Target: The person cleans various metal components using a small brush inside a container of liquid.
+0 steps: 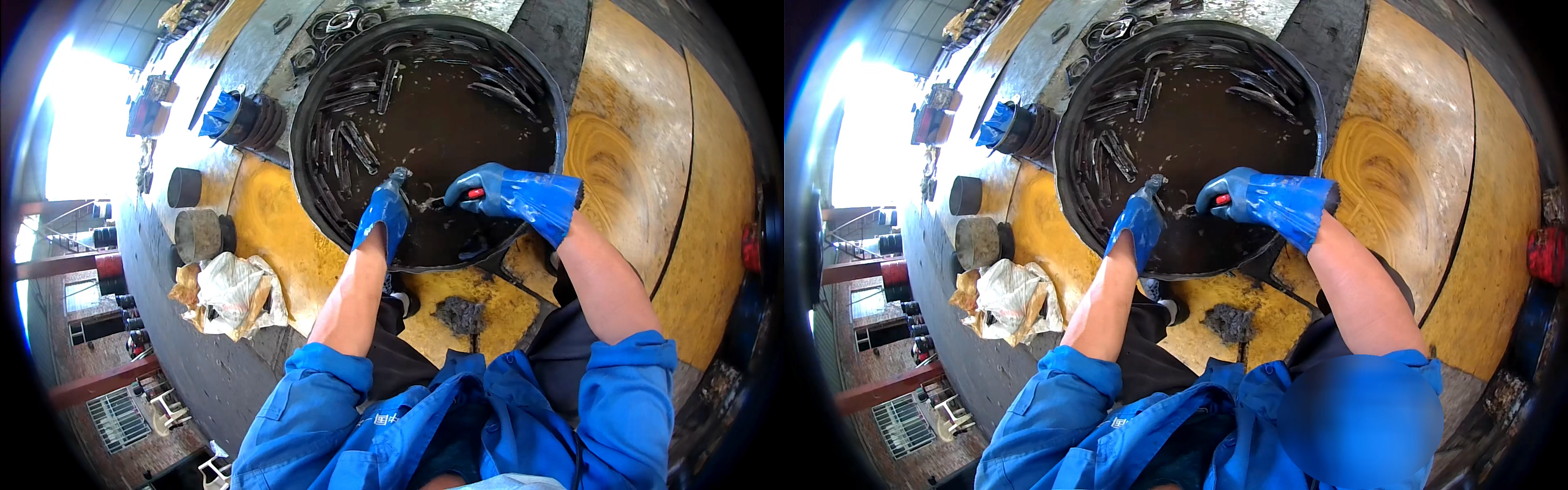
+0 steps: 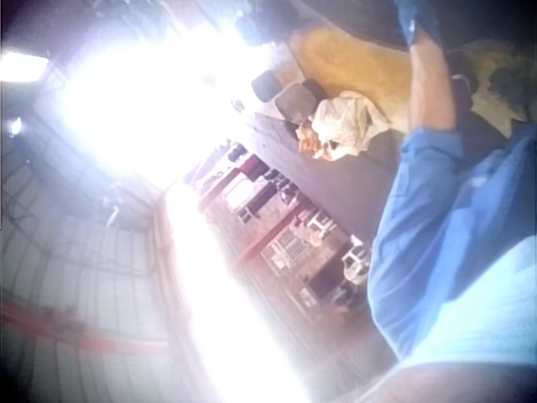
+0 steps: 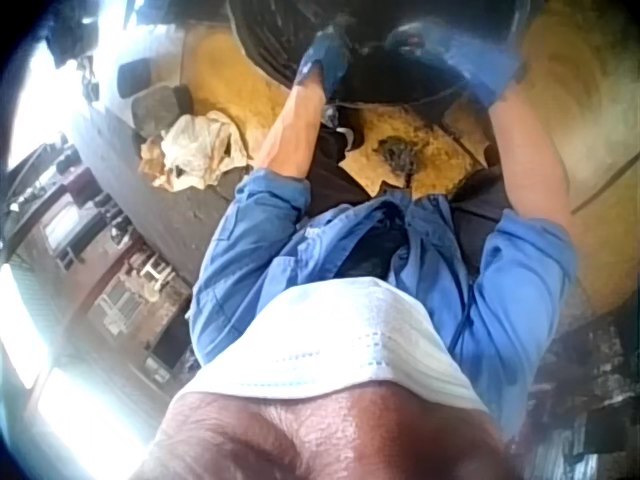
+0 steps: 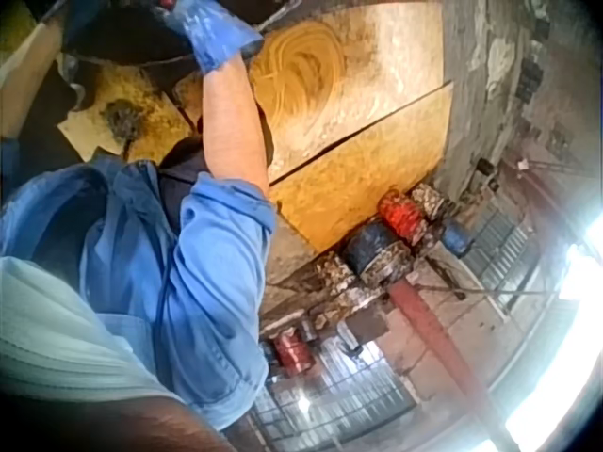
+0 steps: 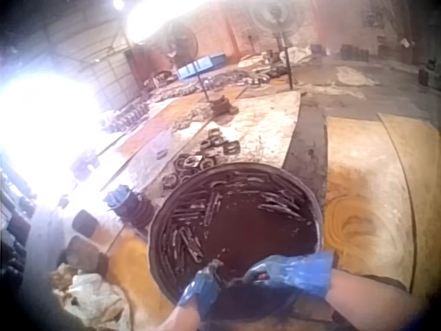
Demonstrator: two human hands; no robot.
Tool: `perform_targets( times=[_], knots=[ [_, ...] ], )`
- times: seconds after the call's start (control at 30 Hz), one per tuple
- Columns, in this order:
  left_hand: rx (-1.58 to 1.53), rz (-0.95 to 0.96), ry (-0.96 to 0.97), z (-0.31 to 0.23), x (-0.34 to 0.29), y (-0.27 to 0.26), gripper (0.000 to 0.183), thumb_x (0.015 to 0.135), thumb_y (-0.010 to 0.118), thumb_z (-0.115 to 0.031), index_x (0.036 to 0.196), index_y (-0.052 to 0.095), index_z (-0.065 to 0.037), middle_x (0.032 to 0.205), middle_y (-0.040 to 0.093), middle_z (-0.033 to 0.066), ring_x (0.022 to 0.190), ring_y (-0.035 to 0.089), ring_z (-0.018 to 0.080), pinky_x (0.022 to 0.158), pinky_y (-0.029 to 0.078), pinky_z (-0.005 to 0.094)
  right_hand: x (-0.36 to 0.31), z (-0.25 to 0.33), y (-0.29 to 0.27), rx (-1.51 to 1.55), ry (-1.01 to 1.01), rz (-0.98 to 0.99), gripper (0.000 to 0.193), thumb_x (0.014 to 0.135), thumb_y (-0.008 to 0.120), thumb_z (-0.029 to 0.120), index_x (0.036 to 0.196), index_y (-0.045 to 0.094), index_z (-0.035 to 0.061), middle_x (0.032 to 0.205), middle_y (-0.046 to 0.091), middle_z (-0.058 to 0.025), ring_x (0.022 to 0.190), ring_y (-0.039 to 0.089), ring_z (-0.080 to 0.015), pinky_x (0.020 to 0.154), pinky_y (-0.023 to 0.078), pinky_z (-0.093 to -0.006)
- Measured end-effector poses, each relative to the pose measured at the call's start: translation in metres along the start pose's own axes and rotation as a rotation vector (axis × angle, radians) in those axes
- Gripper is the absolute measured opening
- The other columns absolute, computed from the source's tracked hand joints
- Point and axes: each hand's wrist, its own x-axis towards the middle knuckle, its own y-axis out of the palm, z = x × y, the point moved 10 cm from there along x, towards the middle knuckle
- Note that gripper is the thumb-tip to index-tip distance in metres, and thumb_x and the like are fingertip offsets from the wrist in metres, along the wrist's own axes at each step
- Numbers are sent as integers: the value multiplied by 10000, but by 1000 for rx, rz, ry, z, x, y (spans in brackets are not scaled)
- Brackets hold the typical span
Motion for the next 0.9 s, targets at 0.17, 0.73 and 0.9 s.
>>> perform_targets(
  times=[0.17,0.73,0.9],
  knots=[
    [514,96,-57,-6,9,20,336,1098,469,-361,1181,746,-190,957,746,36,1003,623,165,1024,436,329,12,-23,12,-147,-104,20,300,905,719,113,1175,756,237,1077,767,-67,946,726,-260,858,570,-387],
    [3061,1373,313,45,-11,14,352,1126,452,-281,1225,683,-35,1015,696,45,916,585,115,904,484,247,7,-16,-47,-212,-171,-373,255,873,737,104,1112,758,189,1115,755,-73,1032,713,-300,915,573,-389],
    [3407,682,714,-1,34,72,404,1119,455,-328,1235,681,-14,1122,703,54,1002,613,146,983,493,297,11,14,-33,-177,-128,-282,265,870,738,98,1125,755,169,1122,756,-73,1039,713,-302,915,576,-399]
  ],
)
